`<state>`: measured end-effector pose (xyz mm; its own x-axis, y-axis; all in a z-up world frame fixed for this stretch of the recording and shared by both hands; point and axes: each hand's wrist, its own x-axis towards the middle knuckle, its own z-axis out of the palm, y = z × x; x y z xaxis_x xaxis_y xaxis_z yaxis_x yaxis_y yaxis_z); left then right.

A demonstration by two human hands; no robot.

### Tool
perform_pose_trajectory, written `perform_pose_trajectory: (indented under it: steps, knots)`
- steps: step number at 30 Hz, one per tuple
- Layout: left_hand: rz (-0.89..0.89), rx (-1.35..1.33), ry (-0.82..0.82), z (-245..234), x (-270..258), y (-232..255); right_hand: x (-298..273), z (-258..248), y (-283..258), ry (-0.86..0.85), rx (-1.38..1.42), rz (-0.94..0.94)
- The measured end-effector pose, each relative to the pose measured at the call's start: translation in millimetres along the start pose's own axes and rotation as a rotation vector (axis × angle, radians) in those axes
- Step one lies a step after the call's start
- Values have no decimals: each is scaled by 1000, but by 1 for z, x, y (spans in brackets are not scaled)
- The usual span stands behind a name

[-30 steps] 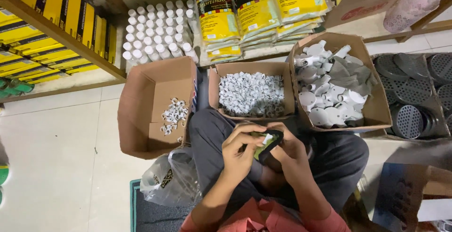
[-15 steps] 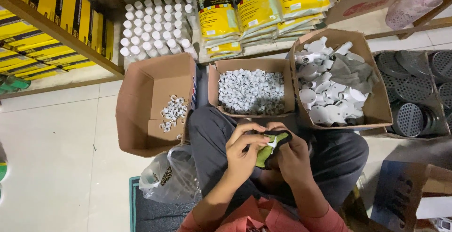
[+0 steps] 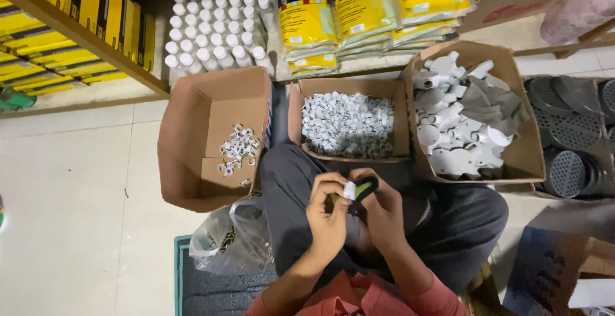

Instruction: The person sits on the floor and repeatedly wipes small white plastic parts with a green cloth. They pick each part from a central box, wipe it, and place it into a box on the left.

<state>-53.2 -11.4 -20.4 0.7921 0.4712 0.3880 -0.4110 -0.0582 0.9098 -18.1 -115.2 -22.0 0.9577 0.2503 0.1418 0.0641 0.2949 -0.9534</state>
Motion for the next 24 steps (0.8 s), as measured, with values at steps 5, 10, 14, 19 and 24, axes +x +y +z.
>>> perform_pose_trajectory:
  steps: [5, 10, 14, 19, 24]
  knots:
    - [-38, -43, 91, -33, 16, -24, 21, 22, 36, -139, -199, -138]
    - [-136, -19, 215, -70, 29, -43, 40, 56, 90, -219, -72, -15]
    - [-308, -35, 434, -104, 36, -60, 44, 66, 173, -127, -217, 489]
    - [-461, -77, 702, -154, 37, -108, 61, 87, 223, -28, -244, 849]
    - [-546, -171, 776, -161, 60, -92, 67, 80, 267, -244, -432, 829]
